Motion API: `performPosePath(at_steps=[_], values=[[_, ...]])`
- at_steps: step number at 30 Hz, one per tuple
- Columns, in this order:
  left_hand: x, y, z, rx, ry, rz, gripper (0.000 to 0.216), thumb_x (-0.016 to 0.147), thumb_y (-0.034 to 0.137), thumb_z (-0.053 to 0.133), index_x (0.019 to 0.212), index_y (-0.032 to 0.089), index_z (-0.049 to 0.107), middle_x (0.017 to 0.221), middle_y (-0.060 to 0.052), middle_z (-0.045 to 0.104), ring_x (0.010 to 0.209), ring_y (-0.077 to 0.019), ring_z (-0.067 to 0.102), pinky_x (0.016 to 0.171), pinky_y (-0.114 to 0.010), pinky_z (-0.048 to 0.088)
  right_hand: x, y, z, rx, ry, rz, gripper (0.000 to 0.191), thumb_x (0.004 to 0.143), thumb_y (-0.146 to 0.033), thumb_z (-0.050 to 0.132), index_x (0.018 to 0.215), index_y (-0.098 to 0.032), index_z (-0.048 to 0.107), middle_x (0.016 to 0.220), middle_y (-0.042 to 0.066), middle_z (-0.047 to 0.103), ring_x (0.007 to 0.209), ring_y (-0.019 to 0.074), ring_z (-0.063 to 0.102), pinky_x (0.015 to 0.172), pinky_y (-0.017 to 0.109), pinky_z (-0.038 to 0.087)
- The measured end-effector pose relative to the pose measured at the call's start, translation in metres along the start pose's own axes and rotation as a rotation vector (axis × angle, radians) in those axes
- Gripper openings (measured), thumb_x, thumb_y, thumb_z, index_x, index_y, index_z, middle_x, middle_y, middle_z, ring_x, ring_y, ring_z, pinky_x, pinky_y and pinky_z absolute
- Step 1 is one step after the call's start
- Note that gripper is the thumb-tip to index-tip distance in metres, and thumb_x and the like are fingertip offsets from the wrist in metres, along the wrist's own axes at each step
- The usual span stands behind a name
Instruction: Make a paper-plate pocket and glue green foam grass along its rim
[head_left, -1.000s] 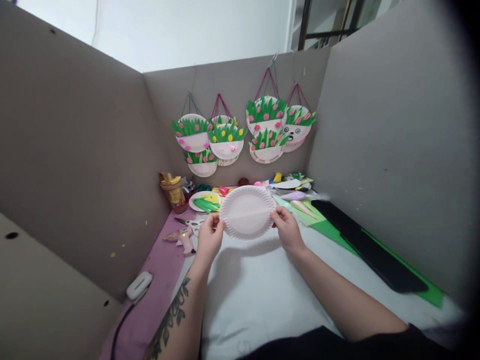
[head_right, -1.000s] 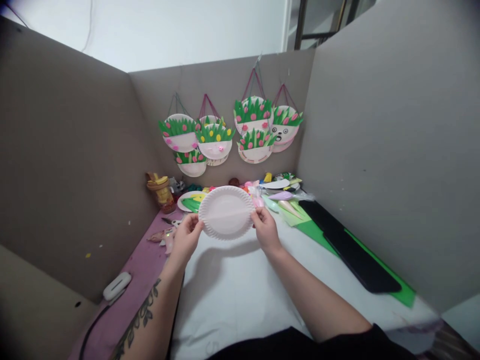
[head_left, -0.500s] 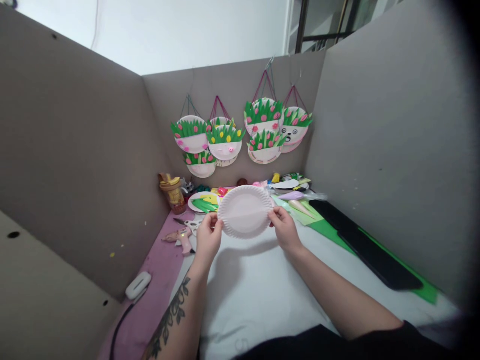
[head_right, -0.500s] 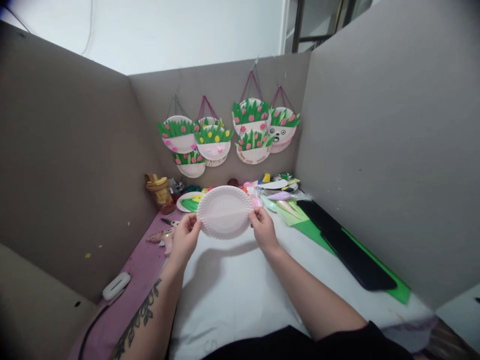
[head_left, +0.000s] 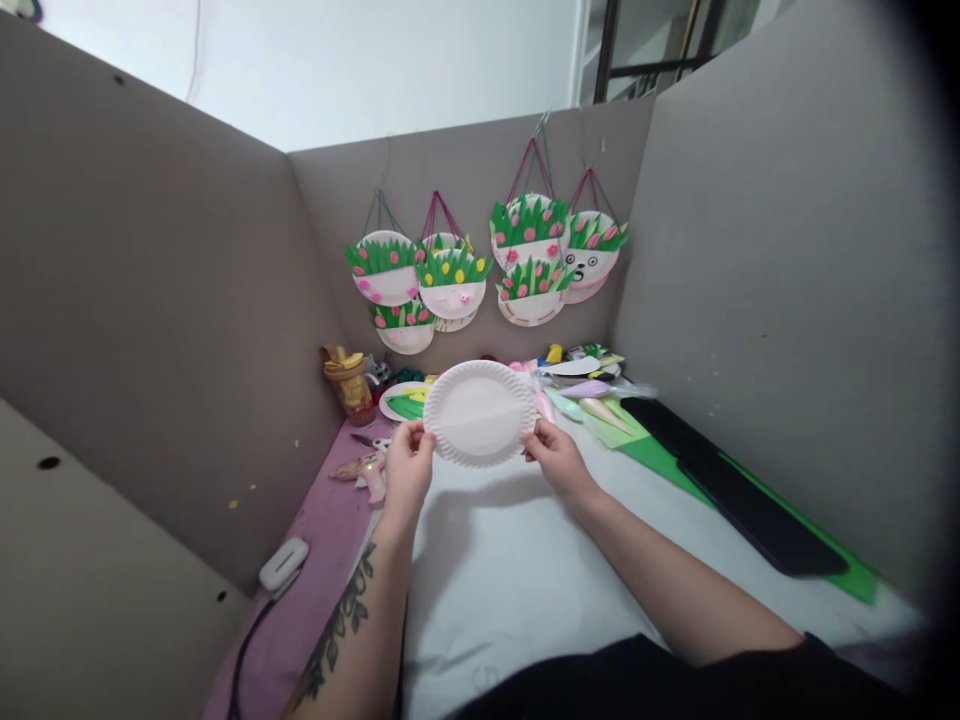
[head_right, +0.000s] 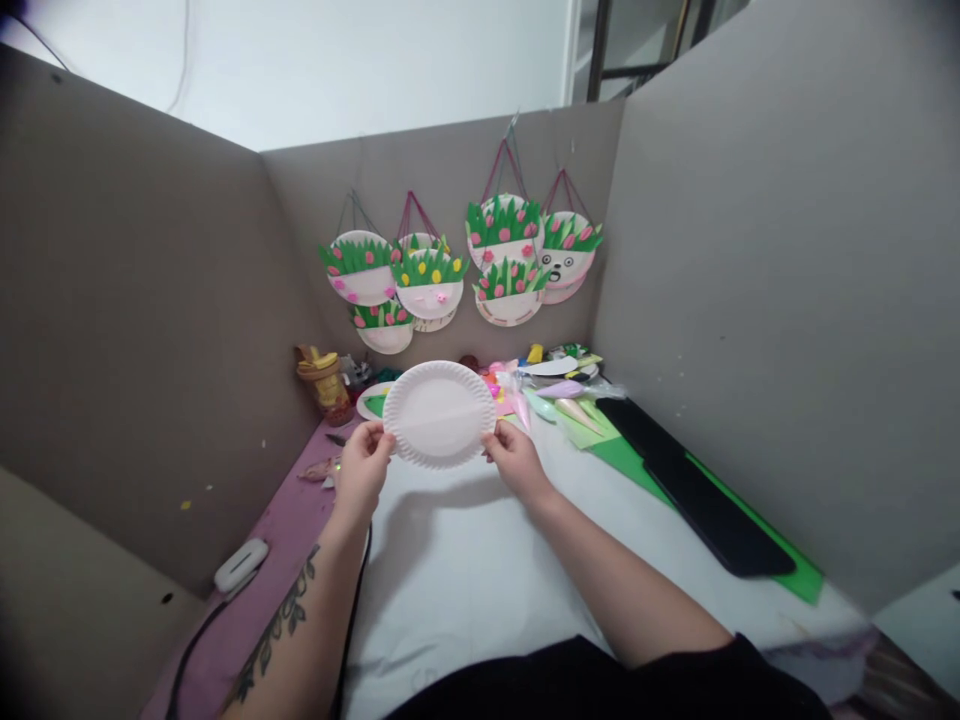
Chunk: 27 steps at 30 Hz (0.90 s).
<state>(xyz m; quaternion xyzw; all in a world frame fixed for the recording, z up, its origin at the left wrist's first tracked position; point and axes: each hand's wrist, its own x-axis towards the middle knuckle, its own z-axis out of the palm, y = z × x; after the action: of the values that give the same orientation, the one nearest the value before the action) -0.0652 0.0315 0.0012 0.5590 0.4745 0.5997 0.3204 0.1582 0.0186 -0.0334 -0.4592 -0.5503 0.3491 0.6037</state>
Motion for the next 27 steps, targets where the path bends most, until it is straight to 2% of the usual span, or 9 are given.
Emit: performPosePath(at_steps=[6,12,15,22,27], values=[[-0.001,-0.004,0.004,0.002,-0.075,0.047,0.018,0.076,0.027,0.057,0.09,0.016,0.056,0.079,-0.003,0.062,0.069,-0.0125,0.056,0.063,-0.022,0.043,0.003,-0.001,-0.008,-0.066,0.064,-0.043,0.036,0.077,-0.053,0.058,0.065,-0.02,0.05,0.056,-0.002,0.053,0.053,0.013,0.05,0.053,0.026,0.041],[-0.004,-0.007,0.008,0.062,-0.17,0.014,0.021,0.073,0.026,0.06,0.09,0.014,0.059,0.073,-0.002,0.062,0.066,-0.0126,0.057,0.061,-0.023,0.043,0.004,-0.008,-0.008,0.05,0.138,-0.036,0.038,0.074,-0.056,0.061,0.066,-0.019,0.052,0.056,-0.002,0.052,0.055,0.0128,0.049,0.054,0.026,0.043],[-0.006,-0.006,0.009,0.09,-0.196,-0.005,0.017,0.073,0.027,0.059,0.085,0.015,0.06,0.072,-0.002,0.062,0.065,-0.0125,0.056,0.059,-0.022,0.043,0.003,-0.006,-0.005,0.081,0.109,-0.025,0.037,0.074,-0.055,0.062,0.067,-0.019,0.054,0.057,-0.002,0.053,0.055,0.0129,0.05,0.055,0.026,0.045],[-0.006,-0.004,0.009,0.066,-0.159,-0.034,0.016,0.074,0.029,0.057,0.082,0.015,0.058,0.071,-0.002,0.061,0.066,-0.0134,0.057,0.06,-0.023,0.043,0.0,0.005,0.001,0.048,-0.046,0.068,0.039,0.067,-0.056,0.067,0.07,-0.017,0.06,0.06,0.002,0.06,0.057,0.0153,0.054,0.053,0.028,0.043],[-0.01,-0.006,0.014,0.059,-0.267,-0.012,0.02,0.074,0.032,0.06,0.083,0.014,0.06,0.073,-0.002,0.062,0.065,-0.0127,0.055,0.06,-0.023,0.042,0.0,0.002,0.0,0.014,-0.021,0.038,0.04,0.066,-0.057,0.066,0.068,-0.018,0.059,0.058,0.002,0.06,0.057,0.0156,0.053,0.053,0.027,0.042]])
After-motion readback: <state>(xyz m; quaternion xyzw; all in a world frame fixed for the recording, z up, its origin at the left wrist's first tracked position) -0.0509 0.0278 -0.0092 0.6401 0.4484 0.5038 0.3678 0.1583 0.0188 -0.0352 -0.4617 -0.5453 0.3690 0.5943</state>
